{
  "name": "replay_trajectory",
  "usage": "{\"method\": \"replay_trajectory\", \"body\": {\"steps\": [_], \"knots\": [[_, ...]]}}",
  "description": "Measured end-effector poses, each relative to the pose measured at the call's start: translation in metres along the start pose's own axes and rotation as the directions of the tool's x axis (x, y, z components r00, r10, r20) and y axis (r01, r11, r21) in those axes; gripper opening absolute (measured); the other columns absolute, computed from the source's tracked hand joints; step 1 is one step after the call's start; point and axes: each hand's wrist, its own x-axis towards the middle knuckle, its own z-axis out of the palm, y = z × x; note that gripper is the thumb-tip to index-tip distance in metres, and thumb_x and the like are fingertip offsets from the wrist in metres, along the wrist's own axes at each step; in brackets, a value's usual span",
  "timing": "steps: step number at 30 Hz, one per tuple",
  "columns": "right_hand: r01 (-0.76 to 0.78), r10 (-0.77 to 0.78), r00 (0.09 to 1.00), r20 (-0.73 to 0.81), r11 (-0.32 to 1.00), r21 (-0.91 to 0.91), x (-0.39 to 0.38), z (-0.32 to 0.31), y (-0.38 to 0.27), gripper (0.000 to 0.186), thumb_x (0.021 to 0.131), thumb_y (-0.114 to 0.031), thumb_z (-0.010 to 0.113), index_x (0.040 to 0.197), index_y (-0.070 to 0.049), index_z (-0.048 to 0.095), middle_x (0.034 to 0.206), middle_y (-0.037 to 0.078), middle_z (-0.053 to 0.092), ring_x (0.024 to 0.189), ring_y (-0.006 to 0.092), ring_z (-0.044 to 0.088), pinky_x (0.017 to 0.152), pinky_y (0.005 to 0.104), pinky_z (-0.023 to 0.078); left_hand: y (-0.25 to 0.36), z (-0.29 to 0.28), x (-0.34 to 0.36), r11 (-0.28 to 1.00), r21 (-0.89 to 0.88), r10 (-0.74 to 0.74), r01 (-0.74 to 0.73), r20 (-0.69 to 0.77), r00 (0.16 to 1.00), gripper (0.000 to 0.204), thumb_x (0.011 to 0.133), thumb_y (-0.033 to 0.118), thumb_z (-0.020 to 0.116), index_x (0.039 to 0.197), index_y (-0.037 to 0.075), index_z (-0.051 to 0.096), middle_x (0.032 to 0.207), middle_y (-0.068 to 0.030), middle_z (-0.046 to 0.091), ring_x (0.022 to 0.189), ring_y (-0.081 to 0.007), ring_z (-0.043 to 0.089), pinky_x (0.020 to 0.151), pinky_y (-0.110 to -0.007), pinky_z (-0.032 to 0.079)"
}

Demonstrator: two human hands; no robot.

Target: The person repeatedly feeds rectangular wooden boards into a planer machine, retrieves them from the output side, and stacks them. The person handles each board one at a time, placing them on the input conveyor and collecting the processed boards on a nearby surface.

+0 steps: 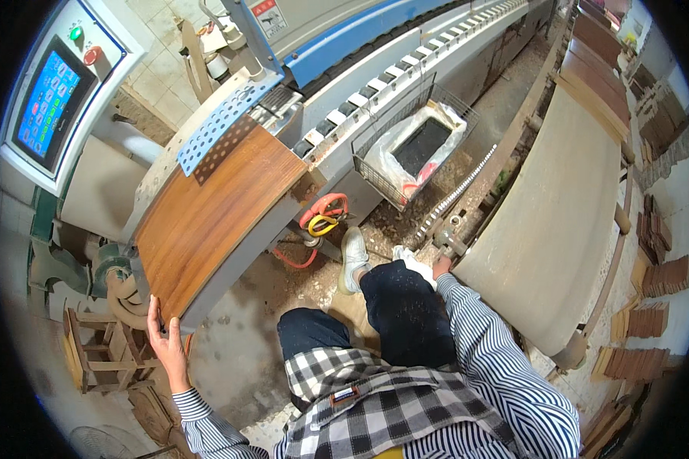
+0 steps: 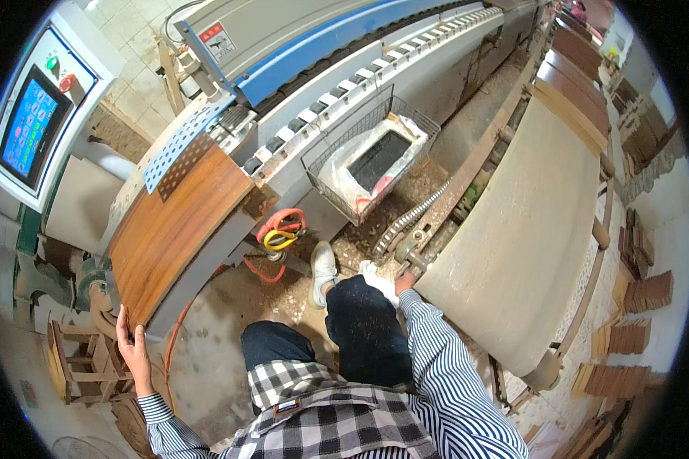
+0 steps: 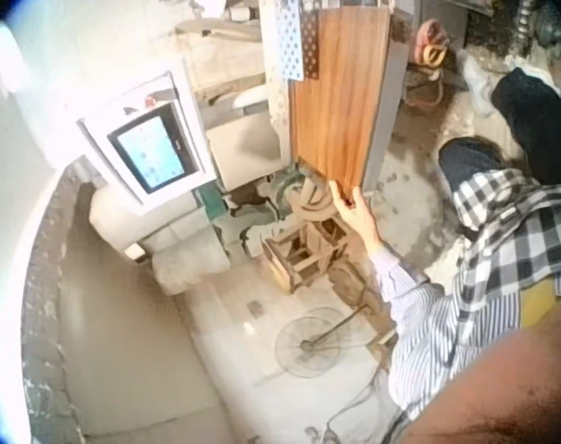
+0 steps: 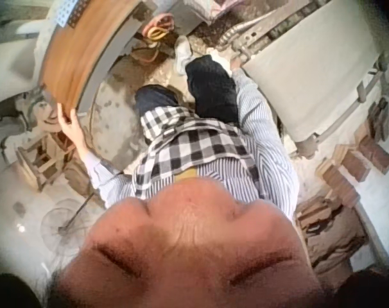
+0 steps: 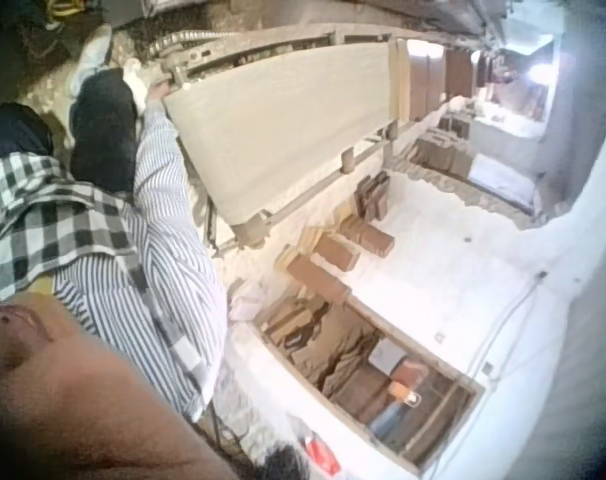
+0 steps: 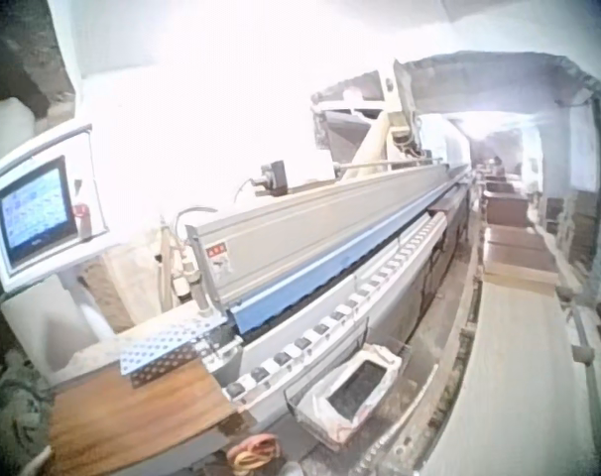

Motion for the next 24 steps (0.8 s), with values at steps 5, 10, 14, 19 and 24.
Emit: {"method": "replay_trajectory", "body": {"steps": [5,10,14,19,24], "knots": [[0.027,-0.028,0.999,-0.031,0.999,-0.035,0.004,0.005,0.005,0.007,0.072,0.001,0.062,0.079,0.004,0.060,0.079,0.029,0.061,0.079,0.0448,0.061,0.068,0.0476,0.047,0.020,0.014,0.008,0.972,0.230,0.040,-0.039,0.001,0.999,0.054,0.094,0.024,0.059,0.143,0.009,0.042,0.146,-0.0127,0.043,0.142,-0.0261,0.030,0.117,-0.044,0.020],[-0.016,0.016,1.000,-0.004,0.998,0.057,0.008,0.008,0.014,0.005,0.073,0.001,0.062,0.075,0.003,0.058,0.074,0.025,0.061,0.072,0.0396,0.060,0.067,0.0441,0.047,0.047,0.046,0.026,0.902,0.415,0.119,-0.121,0.031,0.992,0.055,0.093,0.031,0.060,0.141,0.010,0.044,0.145,-0.0106,0.045,0.142,-0.0273,0.029,0.119,-0.048,0.007],[-0.034,0.033,0.998,0.045,0.999,0.015,0.008,0.005,0.012,0.005,0.073,0.000,0.061,0.075,0.003,0.059,0.077,0.026,0.061,0.076,0.0417,0.061,0.067,0.0443,0.047,0.070,0.075,0.038,0.885,0.434,0.164,-0.170,0.051,0.985,0.057,0.092,0.033,0.061,0.140,0.008,0.045,0.143,-0.0127,0.046,0.142,-0.0283,0.030,0.118,-0.050,0.009],[0.078,-0.080,0.996,-0.036,0.996,-0.038,0.007,0.007,0.020,0.006,0.069,-0.004,0.063,0.073,0.001,0.059,0.079,0.027,0.061,0.084,0.0439,0.060,0.070,0.0481,0.047,0.088,0.112,0.053,0.909,0.353,0.222,-0.221,0.038,0.974,0.057,0.091,0.030,0.063,0.140,0.008,0.044,0.142,-0.0140,0.047,0.140,-0.0311,0.033,0.117,-0.048,0.015],[0.020,-0.019,1.000,0.012,0.992,-0.121,0.001,0.013,0.006,0.009,0.072,-0.006,0.058,0.079,-0.003,0.064,0.087,0.024,0.064,0.088,0.0433,0.060,0.075,0.0499,0.048,0.088,0.121,0.060,0.959,0.109,0.249,-0.260,0.108,0.963,0.062,0.085,0.023,0.068,0.140,0.007,0.044,0.137,-0.0173,0.050,0.129,-0.0351,0.043,0.109,-0.043,0.031]]}}
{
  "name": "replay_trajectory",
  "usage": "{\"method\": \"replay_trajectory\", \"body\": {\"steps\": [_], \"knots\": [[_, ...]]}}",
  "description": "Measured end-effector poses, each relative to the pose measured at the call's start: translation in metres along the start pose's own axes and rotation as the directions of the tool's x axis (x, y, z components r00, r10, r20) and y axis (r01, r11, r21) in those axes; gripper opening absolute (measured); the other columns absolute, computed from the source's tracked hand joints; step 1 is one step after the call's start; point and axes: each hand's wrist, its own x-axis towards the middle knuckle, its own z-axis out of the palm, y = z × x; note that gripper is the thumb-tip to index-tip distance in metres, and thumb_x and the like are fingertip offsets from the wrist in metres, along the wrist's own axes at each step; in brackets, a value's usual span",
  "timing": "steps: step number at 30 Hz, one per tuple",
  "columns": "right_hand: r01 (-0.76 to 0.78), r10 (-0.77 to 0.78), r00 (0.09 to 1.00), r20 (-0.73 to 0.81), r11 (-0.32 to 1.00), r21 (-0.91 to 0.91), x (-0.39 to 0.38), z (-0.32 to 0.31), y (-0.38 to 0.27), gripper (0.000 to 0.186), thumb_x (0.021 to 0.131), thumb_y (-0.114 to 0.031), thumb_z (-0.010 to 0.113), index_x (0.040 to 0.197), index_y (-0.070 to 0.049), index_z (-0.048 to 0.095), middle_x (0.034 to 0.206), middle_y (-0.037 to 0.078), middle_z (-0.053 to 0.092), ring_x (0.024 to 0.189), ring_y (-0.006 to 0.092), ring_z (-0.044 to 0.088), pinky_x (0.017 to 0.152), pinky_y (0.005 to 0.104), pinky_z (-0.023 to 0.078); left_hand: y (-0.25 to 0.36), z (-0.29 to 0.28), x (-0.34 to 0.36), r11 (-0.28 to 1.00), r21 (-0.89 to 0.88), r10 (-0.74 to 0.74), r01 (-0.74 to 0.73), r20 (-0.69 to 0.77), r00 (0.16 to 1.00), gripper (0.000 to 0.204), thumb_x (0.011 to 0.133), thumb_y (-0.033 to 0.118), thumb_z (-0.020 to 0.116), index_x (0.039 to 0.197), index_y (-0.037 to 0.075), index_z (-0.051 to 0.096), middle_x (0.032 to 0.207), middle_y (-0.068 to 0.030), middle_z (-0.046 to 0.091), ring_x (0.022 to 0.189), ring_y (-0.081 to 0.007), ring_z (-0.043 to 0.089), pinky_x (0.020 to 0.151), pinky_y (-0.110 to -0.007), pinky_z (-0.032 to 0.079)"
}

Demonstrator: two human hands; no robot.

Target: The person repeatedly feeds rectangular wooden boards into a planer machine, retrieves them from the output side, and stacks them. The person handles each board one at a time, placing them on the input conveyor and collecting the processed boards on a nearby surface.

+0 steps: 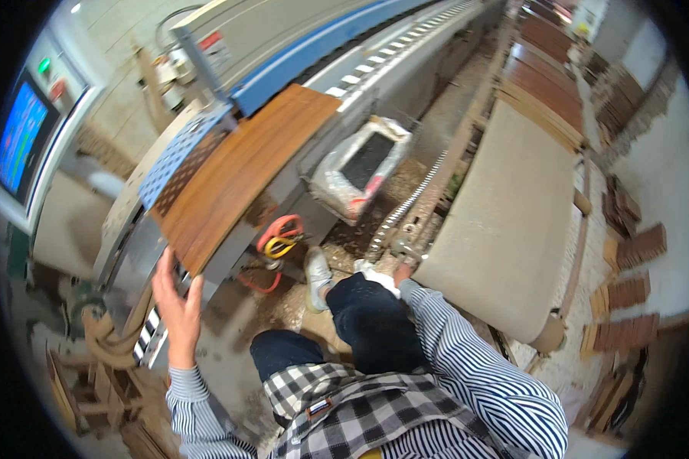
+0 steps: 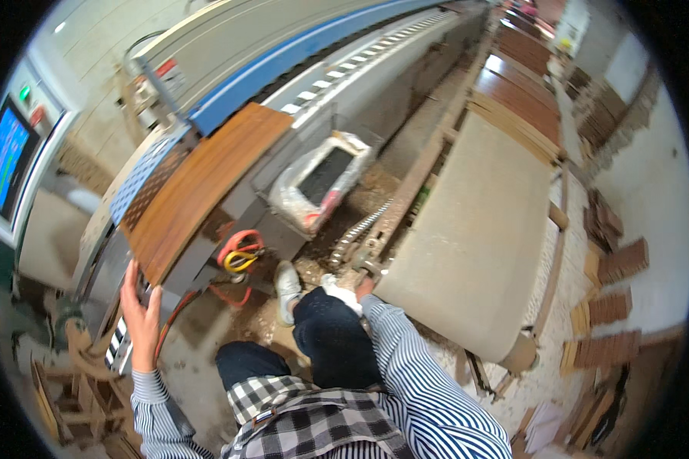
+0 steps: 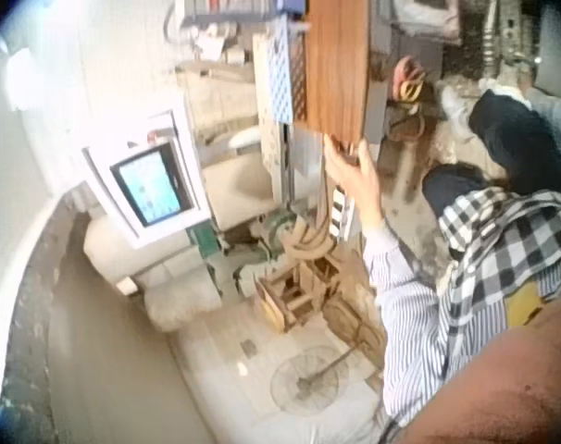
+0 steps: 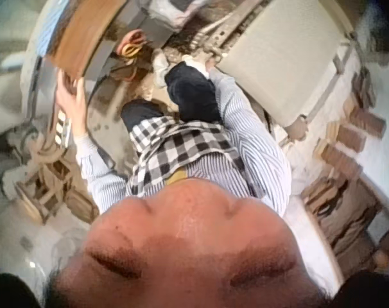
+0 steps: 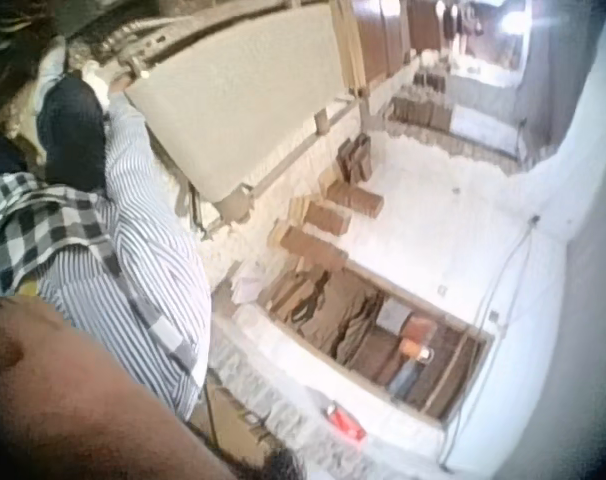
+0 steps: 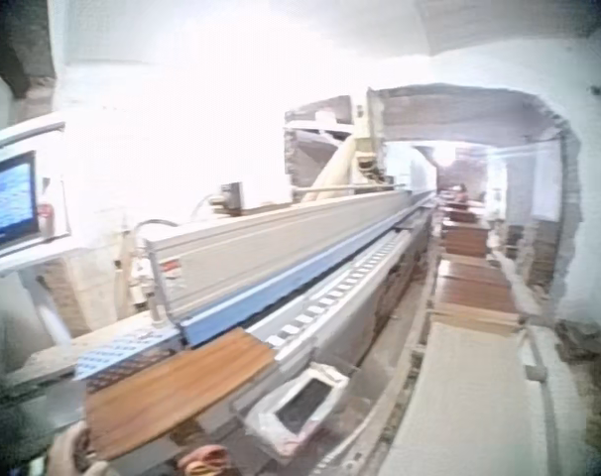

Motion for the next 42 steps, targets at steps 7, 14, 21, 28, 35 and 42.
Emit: {"method": "replay_trajectory", "body": {"steps": [7,14,21,28,35,42], "knots": [[-0.127,0.123,0.983,0.138,0.992,0.018,-0.005,-0.029,-0.042,0.013,0.081,0.004,0.055,0.091,0.003,0.064,0.092,0.026,0.063,0.089,0.0404,0.061,0.076,0.0455,0.050,-0.071,-0.057,-0.029,0.779,0.617,0.187,-0.111,-0.060,0.981,0.057,0.084,0.033,0.069,0.131,0.004,0.053,0.120,-0.0143,0.060,0.113,-0.0337,0.054,0.096,-0.044,0.040],[-0.190,0.176,0.980,0.097,0.967,0.168,-0.009,-0.026,-0.038,0.015,0.085,0.006,0.051,0.096,0.004,0.061,0.094,0.029,0.061,0.092,0.0440,0.059,0.075,0.0467,0.048,-0.105,-0.048,-0.045,0.680,0.729,0.190,-0.080,-0.070,0.979,0.047,0.090,0.043,0.060,0.116,0.004,0.059,0.106,-0.0118,0.064,0.097,-0.0305,0.060,0.080,-0.040,0.045],[-0.163,0.146,0.984,0.101,0.969,0.185,-0.005,-0.008,-0.022,0.021,0.085,0.008,0.048,0.102,0.004,0.060,0.096,0.029,0.061,0.087,0.0443,0.057,0.076,0.0467,0.048,-0.101,-0.048,-0.047,0.647,0.759,0.214,-0.078,-0.082,0.974,0.049,0.092,0.048,0.056,0.116,0.005,0.059,0.105,-0.0107,0.064,0.096,-0.0287,0.061,0.077,-0.039,0.045],[-0.099,0.106,0.971,0.213,0.994,-0.041,-0.007,-0.016,-0.028,0.024,0.085,0.010,0.046,0.105,0.006,0.059,0.091,0.028,0.059,0.082,0.0382,0.057,0.072,0.0439,0.047,-0.104,-0.046,-0.050,0.632,0.773,0.204,-0.061,-0.090,0.975,0.050,0.092,0.049,0.055,0.115,0.005,0.059,0.103,-0.0110,0.064,0.095,-0.0291,0.060,0.077,-0.039,0.045],[-0.118,0.107,0.986,0.125,0.989,0.085,0.001,0.027,0.012,0.023,0.088,0.009,0.042,0.104,0.006,0.059,0.090,0.025,0.060,0.080,0.0333,0.057,0.071,0.0412,0.046,-0.098,-0.049,-0.051,0.645,0.764,0.091,-0.005,-0.071,0.993,0.048,0.093,0.045,0.057,0.117,0.004,0.060,0.111,-0.0120,0.064,0.102,-0.0300,0.060,0.085,-0.040,0.046],[-0.117,0.112,0.987,0.113,0.992,0.042,-0.003,0.007,-0.008,0.027,0.086,0.011,0.043,0.108,0.006,0.059,0.098,0.027,0.061,0.087,0.0366,0.059,0.075,0.0416,0.047,-0.097,-0.048,-0.053,0.650,0.760,0.064,0.015,-0.075,0.995,0.047,0.092,0.044,0.058,0.117,0.004,0.060,0.112,-0.0119,0.064,0.103,-0.0298,0.060,0.085,-0.040,0.046]]}}
